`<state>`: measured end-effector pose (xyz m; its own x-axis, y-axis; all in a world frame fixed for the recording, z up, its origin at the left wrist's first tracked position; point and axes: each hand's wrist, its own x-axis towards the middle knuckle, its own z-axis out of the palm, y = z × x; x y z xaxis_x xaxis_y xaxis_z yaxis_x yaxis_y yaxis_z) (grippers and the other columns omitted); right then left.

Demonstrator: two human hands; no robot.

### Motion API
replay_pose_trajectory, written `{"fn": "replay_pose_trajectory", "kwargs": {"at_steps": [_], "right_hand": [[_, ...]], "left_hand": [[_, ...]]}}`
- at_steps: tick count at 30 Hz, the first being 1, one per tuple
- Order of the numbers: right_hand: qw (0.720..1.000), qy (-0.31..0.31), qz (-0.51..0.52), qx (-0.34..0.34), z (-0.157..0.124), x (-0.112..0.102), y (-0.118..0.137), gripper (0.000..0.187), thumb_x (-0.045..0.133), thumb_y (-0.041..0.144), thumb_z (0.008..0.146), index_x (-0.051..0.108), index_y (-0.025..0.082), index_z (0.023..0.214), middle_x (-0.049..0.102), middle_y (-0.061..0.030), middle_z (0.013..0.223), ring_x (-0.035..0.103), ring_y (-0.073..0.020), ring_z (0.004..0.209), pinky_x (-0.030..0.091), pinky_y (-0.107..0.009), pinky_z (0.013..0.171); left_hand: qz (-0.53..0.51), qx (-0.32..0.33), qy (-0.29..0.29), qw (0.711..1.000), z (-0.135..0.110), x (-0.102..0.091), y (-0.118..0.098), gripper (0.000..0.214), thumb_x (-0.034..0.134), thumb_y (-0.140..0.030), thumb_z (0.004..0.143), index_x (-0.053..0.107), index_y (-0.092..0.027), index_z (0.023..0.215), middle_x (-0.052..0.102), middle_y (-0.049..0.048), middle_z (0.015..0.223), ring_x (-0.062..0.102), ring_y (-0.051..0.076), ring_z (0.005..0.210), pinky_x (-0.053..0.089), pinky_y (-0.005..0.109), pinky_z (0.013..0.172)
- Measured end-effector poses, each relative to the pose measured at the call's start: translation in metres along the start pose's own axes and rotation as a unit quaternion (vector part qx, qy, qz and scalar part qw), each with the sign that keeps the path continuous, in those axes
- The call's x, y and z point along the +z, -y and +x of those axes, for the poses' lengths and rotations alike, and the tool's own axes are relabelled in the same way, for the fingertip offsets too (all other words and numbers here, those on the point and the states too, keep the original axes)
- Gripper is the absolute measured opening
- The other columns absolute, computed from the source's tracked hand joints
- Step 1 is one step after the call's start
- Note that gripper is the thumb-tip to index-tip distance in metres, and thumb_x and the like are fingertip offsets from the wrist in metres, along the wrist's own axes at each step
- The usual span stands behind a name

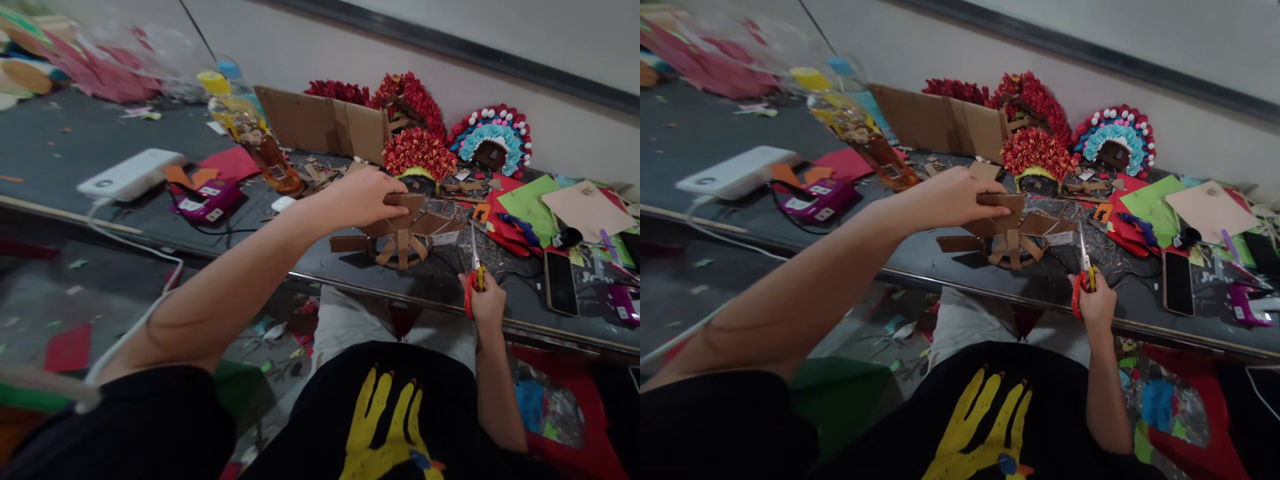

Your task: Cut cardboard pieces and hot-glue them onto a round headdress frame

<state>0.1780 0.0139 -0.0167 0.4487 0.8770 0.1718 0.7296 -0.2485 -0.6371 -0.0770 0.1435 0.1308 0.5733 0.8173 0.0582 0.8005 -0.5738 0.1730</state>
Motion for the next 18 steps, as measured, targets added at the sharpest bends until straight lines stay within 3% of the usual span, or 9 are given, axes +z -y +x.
{"fn": "replay_pose_trajectory", "kwargs": {"at_steps": [18], "right_hand": [[1.000,0.002,0.003,0.007,0.0010,0.0044,-0.0046,0.046,0.054,0.065,0.069,0.059,0.019,0.070,0.059,0.0000,0.058,0.046,-0.0115,0.049,0.034,-0.023,0.052]], "left_hand": [[0.016,-0.005,-0.002,1.000,-0.0006,0.0061,-0.0031,0.034,0.052,-0.042,0.083,0.067,-0.019,0.103,0.069,0.0048,0.086,0.062,0.019,0.082,0.041,0.028,0.075]]}}
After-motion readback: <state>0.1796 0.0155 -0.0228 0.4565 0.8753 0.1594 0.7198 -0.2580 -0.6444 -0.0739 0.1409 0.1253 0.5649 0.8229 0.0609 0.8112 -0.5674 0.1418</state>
